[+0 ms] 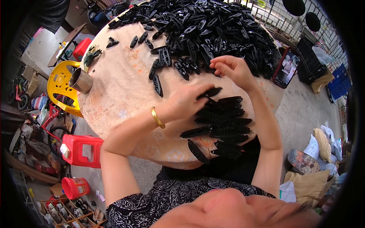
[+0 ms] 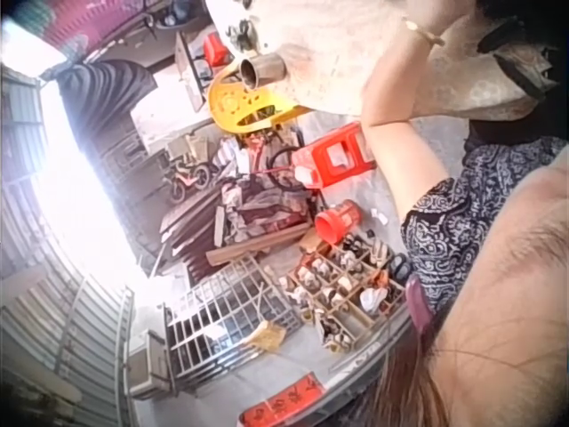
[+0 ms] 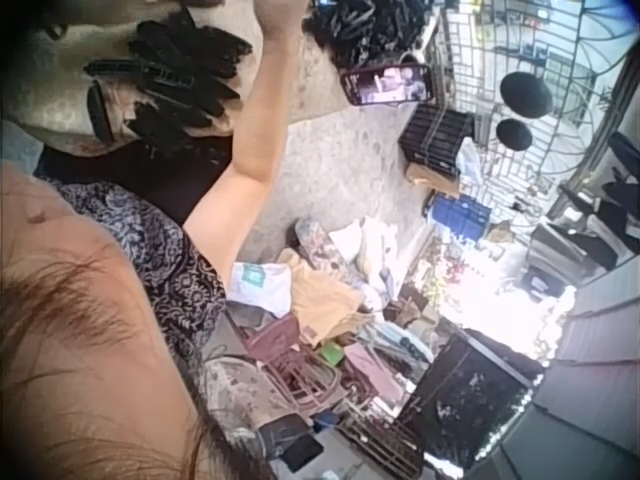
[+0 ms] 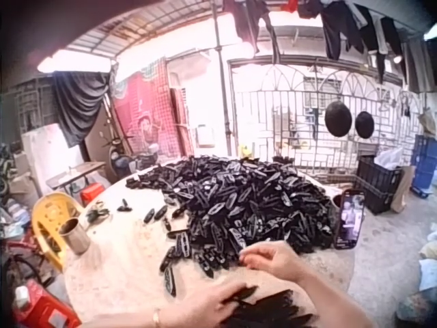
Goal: The person assembles black plastic components by hand, taking plastic bases from a pile on the table, fitting small plastic inserts into them, and placing the assembled pieces into a stack.
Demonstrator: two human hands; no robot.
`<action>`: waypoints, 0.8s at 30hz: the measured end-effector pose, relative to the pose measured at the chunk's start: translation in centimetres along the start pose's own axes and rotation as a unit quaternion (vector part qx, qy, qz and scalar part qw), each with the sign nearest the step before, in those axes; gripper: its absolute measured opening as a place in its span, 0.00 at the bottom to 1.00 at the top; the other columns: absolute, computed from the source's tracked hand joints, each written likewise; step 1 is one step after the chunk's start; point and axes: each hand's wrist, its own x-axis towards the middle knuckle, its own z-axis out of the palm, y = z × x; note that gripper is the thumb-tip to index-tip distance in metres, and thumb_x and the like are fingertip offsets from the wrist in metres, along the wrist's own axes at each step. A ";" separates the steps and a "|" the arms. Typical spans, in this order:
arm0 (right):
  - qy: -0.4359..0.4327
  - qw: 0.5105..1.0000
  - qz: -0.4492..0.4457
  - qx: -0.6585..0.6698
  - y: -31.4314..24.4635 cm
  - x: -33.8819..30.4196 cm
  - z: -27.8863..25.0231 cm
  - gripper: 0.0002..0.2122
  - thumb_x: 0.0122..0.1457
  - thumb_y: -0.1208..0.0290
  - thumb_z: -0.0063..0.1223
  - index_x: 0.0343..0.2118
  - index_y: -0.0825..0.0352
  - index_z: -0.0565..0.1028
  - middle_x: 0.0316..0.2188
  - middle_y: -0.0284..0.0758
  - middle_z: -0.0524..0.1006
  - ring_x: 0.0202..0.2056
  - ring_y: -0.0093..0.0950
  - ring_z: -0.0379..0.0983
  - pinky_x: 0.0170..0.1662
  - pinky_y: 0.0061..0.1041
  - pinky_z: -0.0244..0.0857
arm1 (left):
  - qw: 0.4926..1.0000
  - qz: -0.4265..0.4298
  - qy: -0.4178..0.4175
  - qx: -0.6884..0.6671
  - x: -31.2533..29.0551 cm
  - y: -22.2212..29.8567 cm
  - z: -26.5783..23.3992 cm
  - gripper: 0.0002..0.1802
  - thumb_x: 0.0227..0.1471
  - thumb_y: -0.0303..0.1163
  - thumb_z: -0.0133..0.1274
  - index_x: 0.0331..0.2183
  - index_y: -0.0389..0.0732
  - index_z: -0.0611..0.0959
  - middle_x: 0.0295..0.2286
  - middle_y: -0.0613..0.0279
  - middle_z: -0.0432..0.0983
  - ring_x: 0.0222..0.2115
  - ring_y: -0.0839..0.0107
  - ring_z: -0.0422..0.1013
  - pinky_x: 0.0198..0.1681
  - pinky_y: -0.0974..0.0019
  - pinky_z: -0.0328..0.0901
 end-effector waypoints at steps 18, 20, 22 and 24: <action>0.031 0.820 -0.158 -0.549 3.7 0.4 3.3 0.09 0.51 0.65 0.53 0.31 0.63 0.76 0.27 0.36 0.71 0.28 0.34 0.73 0.29 0.31 0.68 | 0.969 -0.058 0.048 0.233 0.5 -5.1 -2.3 0.15 0.39 0.22 0.54 0.36 0.39 0.77 0.34 0.55 0.70 0.38 0.56 0.66 0.43 0.61 0.63; 0.065 0.836 -0.157 -0.522 3.8 0.5 3.6 0.08 0.50 0.66 0.54 0.31 0.63 0.76 0.26 0.35 0.71 0.28 0.35 0.72 0.29 0.31 0.67 | 0.976 -0.047 0.056 0.206 0.2 -4.7 -1.6 0.15 0.39 0.23 0.55 0.35 0.39 0.77 0.33 0.55 0.70 0.38 0.55 0.66 0.42 0.61 0.63; 0.056 0.831 -0.126 -0.538 3.6 0.8 3.5 0.07 0.50 0.66 0.54 0.29 0.63 0.76 0.27 0.35 0.71 0.28 0.34 0.73 0.30 0.30 0.68 | 0.982 -0.035 0.061 0.176 0.1 -4.3 -1.0 0.15 0.39 0.24 0.55 0.35 0.39 0.77 0.32 0.55 0.70 0.37 0.55 0.66 0.42 0.60 0.63; 0.049 0.825 -0.095 -0.554 3.7 0.8 3.2 0.06 0.50 0.67 0.54 0.27 0.64 0.75 0.28 0.36 0.71 0.28 0.34 0.73 0.30 0.30 0.68 | 0.983 -0.050 0.065 0.163 0.2 -3.6 -0.9 0.14 0.41 0.25 0.56 0.35 0.39 0.77 0.30 0.56 0.71 0.34 0.57 0.68 0.40 0.63 0.64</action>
